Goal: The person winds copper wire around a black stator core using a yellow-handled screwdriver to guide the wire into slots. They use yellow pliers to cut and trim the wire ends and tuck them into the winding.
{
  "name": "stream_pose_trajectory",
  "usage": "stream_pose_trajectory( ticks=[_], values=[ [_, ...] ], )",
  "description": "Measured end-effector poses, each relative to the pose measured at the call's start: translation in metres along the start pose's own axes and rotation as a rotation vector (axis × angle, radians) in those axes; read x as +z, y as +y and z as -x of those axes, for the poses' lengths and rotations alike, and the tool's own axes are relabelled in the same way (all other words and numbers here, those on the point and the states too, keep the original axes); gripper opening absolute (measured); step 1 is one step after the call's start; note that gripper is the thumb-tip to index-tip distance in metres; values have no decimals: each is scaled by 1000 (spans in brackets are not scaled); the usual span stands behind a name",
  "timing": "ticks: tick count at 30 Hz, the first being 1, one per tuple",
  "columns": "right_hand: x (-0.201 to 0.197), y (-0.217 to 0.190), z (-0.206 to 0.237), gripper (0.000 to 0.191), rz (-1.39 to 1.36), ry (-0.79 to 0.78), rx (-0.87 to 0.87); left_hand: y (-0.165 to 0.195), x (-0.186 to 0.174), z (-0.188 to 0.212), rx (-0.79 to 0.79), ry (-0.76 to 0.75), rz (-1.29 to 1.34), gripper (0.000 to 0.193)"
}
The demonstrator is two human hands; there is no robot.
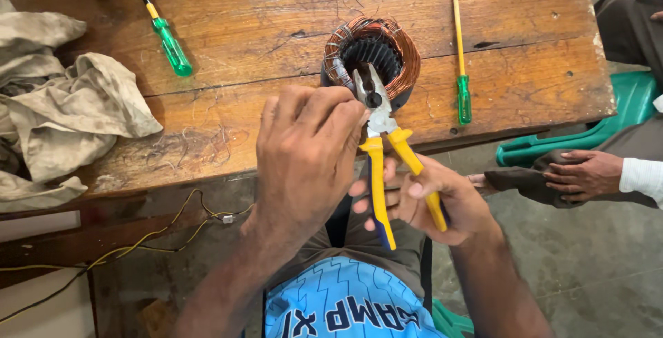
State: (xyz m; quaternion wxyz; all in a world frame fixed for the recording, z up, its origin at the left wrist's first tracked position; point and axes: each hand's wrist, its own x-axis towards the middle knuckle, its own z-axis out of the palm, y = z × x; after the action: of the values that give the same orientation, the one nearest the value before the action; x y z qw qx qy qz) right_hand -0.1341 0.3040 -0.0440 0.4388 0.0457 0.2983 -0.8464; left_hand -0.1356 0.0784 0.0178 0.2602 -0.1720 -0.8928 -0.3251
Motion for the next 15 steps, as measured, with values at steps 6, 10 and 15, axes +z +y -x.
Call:
stream_pose_trajectory(
  ticks=[6,10,15],
  values=[
    [17,7,-6,45,-72,38,4,3,-1,0,27,-8,-8,13],
    [20,8,-8,46,-95,99,34,2,-2,4,-12,17,42,10],
    [19,2,-10,23,1696,559,-626,-3,0,16,-94,53,34,9]
  ],
)
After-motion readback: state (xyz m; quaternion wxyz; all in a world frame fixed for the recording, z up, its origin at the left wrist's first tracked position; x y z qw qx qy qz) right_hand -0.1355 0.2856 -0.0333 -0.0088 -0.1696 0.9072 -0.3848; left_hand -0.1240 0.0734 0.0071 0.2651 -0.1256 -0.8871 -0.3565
